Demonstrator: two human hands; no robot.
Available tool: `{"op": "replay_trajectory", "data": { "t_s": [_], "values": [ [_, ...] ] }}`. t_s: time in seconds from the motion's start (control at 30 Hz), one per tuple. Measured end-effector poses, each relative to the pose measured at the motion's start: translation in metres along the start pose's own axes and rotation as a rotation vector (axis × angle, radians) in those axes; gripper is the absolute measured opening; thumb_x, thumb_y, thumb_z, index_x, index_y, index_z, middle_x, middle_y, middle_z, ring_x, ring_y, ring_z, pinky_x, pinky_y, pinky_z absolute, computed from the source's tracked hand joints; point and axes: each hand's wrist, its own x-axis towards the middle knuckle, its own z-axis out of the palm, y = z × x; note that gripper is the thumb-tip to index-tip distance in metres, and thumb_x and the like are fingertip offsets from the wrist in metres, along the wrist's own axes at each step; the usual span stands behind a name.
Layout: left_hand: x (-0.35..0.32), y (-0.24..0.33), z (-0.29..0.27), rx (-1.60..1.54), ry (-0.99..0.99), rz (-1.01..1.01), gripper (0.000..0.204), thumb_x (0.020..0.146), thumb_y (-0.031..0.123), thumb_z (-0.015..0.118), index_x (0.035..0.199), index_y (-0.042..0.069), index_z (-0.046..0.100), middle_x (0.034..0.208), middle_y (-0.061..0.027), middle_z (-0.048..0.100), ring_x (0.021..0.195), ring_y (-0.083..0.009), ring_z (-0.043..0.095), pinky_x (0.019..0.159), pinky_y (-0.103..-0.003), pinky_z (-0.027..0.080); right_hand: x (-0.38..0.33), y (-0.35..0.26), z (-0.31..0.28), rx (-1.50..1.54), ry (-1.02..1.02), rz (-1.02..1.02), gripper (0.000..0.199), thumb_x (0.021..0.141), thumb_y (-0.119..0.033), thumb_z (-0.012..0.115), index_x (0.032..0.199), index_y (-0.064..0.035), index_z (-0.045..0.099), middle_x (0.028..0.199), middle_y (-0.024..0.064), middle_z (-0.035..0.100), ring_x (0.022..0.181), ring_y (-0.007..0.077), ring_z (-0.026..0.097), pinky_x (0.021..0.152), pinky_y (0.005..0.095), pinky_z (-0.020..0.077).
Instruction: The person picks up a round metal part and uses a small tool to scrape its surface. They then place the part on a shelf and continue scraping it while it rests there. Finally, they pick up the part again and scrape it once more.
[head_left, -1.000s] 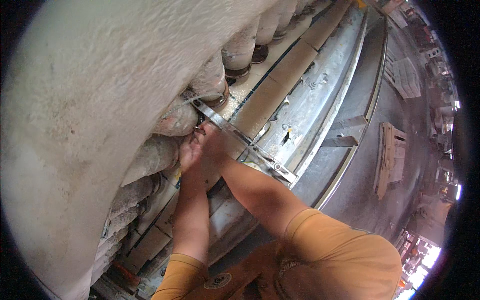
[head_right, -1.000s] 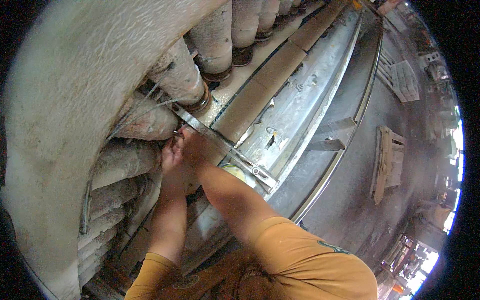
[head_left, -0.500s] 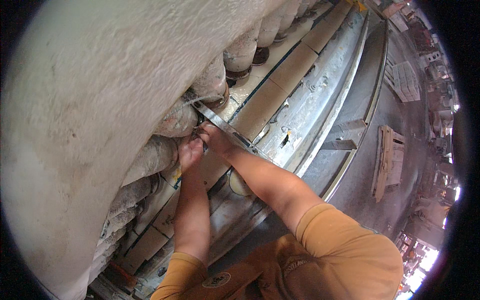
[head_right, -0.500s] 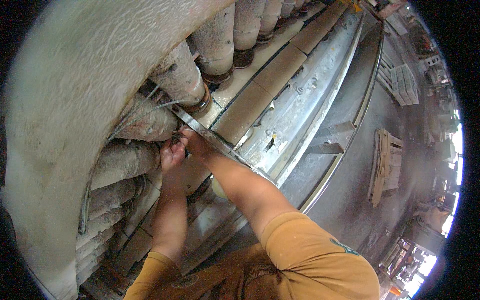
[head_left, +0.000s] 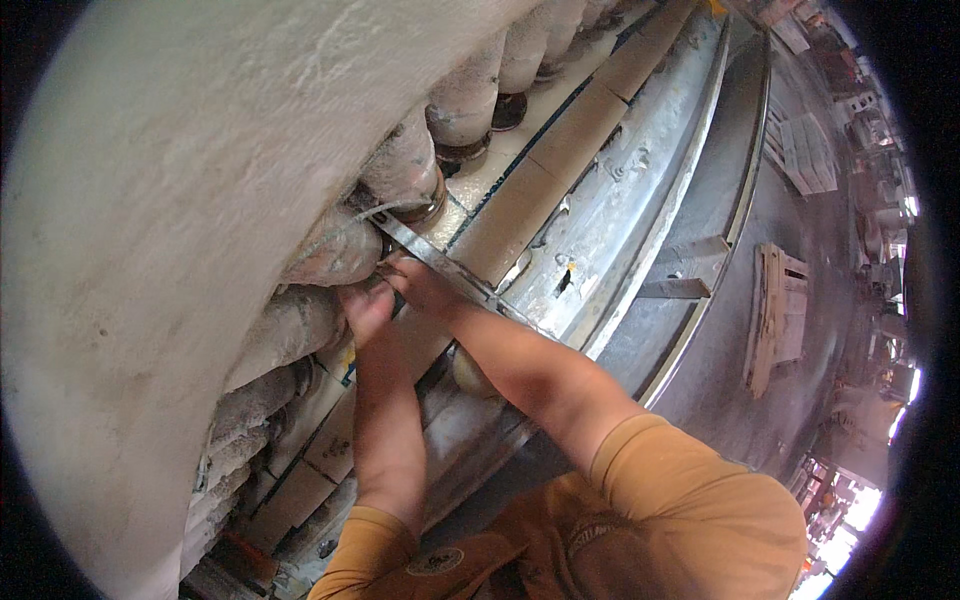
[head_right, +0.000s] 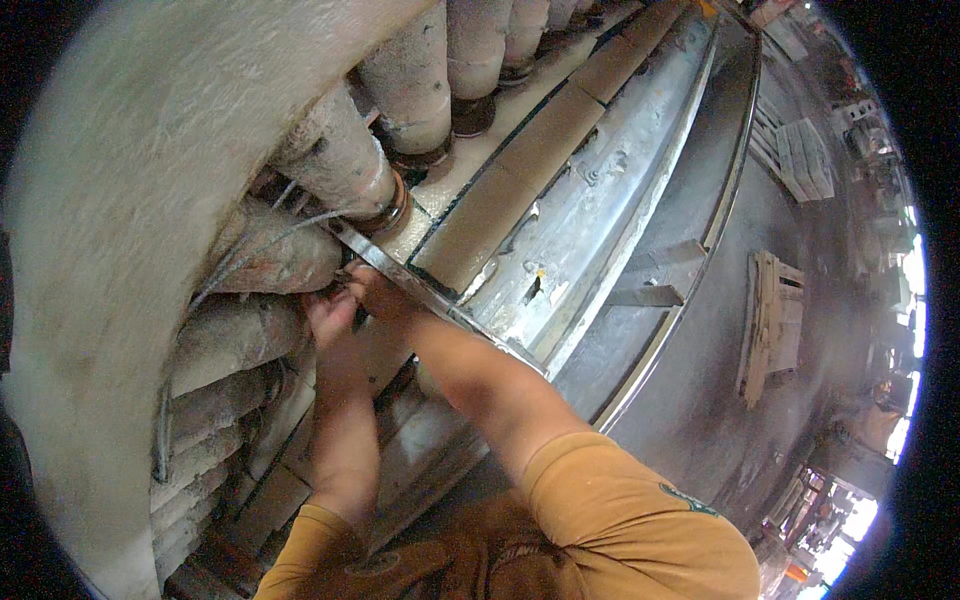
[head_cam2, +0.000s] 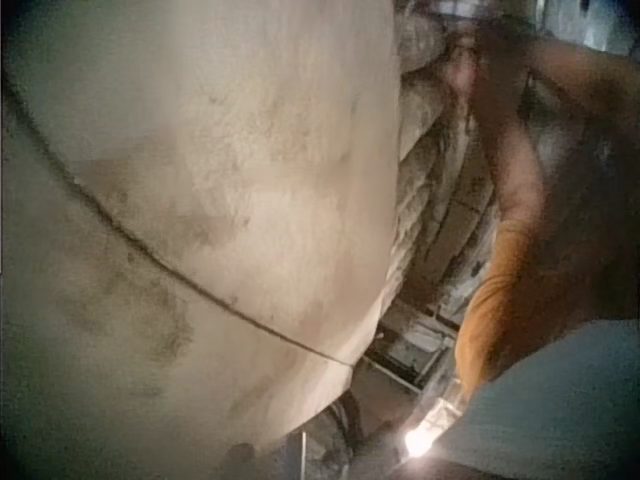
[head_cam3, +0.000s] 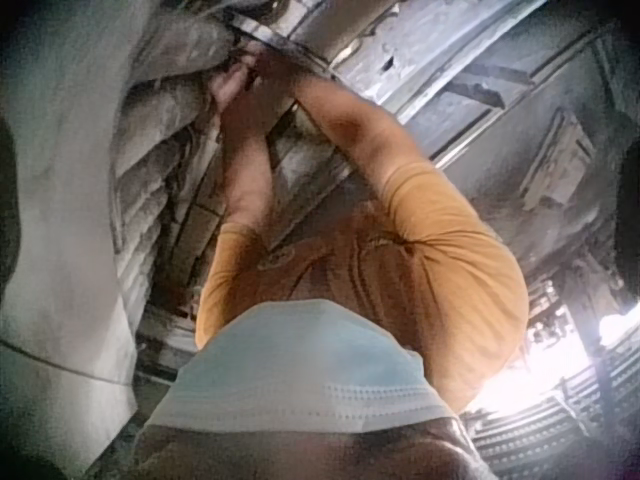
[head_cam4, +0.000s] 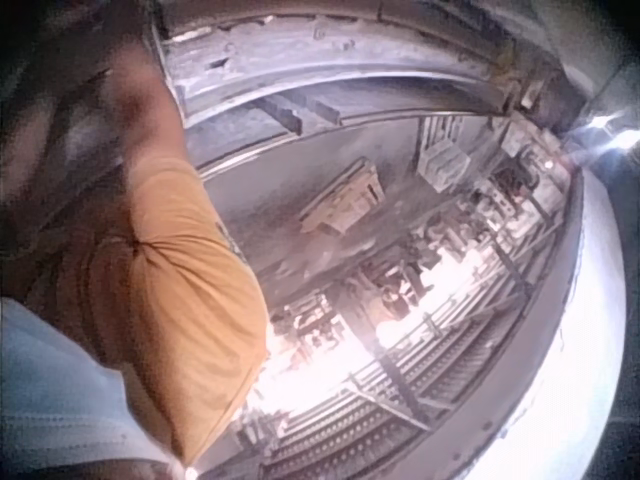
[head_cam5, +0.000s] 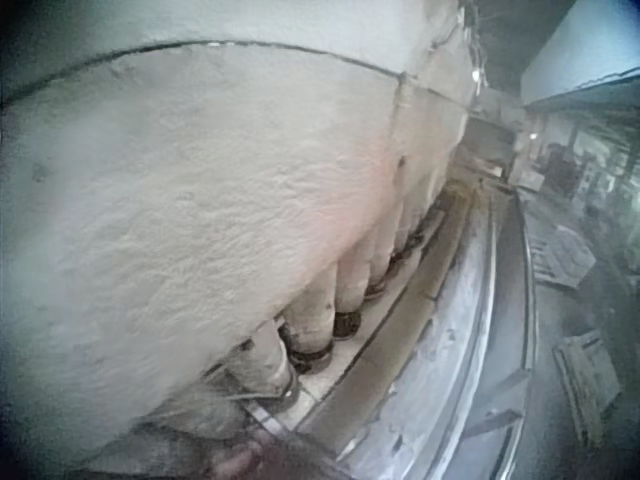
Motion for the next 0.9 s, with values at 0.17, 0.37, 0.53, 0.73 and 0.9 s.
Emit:
{"op": "replay_trajectory", "data": {
  "t_s": [0.17, 0.37, 0.53, 0.73, 0.9],
  "values": [
    [0.003, 0.004, -0.009, -0.141, -0.179, -0.235, 0.038, 0.088, 0.030, 0.054, 0.115, 0.004, 0.055, 0.115, -0.0103, 0.058, 0.101, -0.0258, 0.055, 0.081, -0.037, 0.046, -0.004, 0.015, 0.004, -0.123, 0.158, -0.060, 0.021, 0.084, -0.016, 0.054, 0.097, -0.0010, 0.061, 0.095, 0.0173, 0.061, 0.095, 0.0308, 0.057, 0.086, 0.0368, 0.0424],
    [0.010, 0.021, -0.023, -0.108, 0.032, -0.175, 0.040, 0.083, 0.033, 0.056, 0.112, 0.005, 0.054, 0.111, -0.0087, 0.055, 0.094, -0.0249, 0.051, 0.073, -0.036, 0.045, -0.004, -0.016, 0.006, 0.010, 0.133, 0.034, 0.022, 0.082, -0.015, 0.056, 0.097, -0.0007, 0.060, 0.094, 0.0184, 0.061, 0.092, 0.0330, 0.058, 0.083, 0.0382, 0.0439],
    [0.002, 0.002, 0.003, -0.077, 0.186, -0.111, 0.042, 0.084, 0.034, 0.057, 0.112, 0.003, 0.054, 0.108, -0.0127, 0.057, 0.088, -0.0250, 0.054, 0.063, -0.035, 0.047, -0.004, -0.022, 0.007, -0.034, 0.178, 0.125, 0.026, 0.080, -0.020, 0.059, 0.098, -0.0007, 0.060, 0.093, 0.0184, 0.062, 0.091, 0.0320, 0.059, 0.082, 0.0369, 0.0452],
    [-0.022, 0.002, 0.041, -0.318, -0.011, -0.574, 0.045, 0.078, 0.029, 0.061, 0.113, 0.003, 0.050, 0.110, -0.0134, 0.050, 0.097, -0.0259, 0.046, 0.072, -0.035, 0.041, -0.005, -0.014, 0.011, -0.156, 0.234, 0.047, 0.027, 0.082, -0.023, 0.061, 0.098, -0.0019, 0.060, 0.093, 0.0163, 0.062, 0.093, 0.0302, 0.060, 0.081, 0.0368, 0.0458],
    [-0.023, -0.026, 0.065, 0.042, 0.055, -0.273, 0.048, 0.081, 0.040, 0.055, 0.113, 0.004, 0.054, 0.110, -0.0138, 0.055, 0.091, -0.0282, 0.049, 0.067, -0.036, 0.043, -0.008, 0.033, 0.008, -0.142, 0.255, -0.117, 0.025, 0.083, -0.025, 0.059, 0.096, -0.0045, 0.060, 0.093, 0.0161, 0.062, 0.091, 0.0317, 0.060, 0.081, 0.0388, 0.0460]
  ]
}}
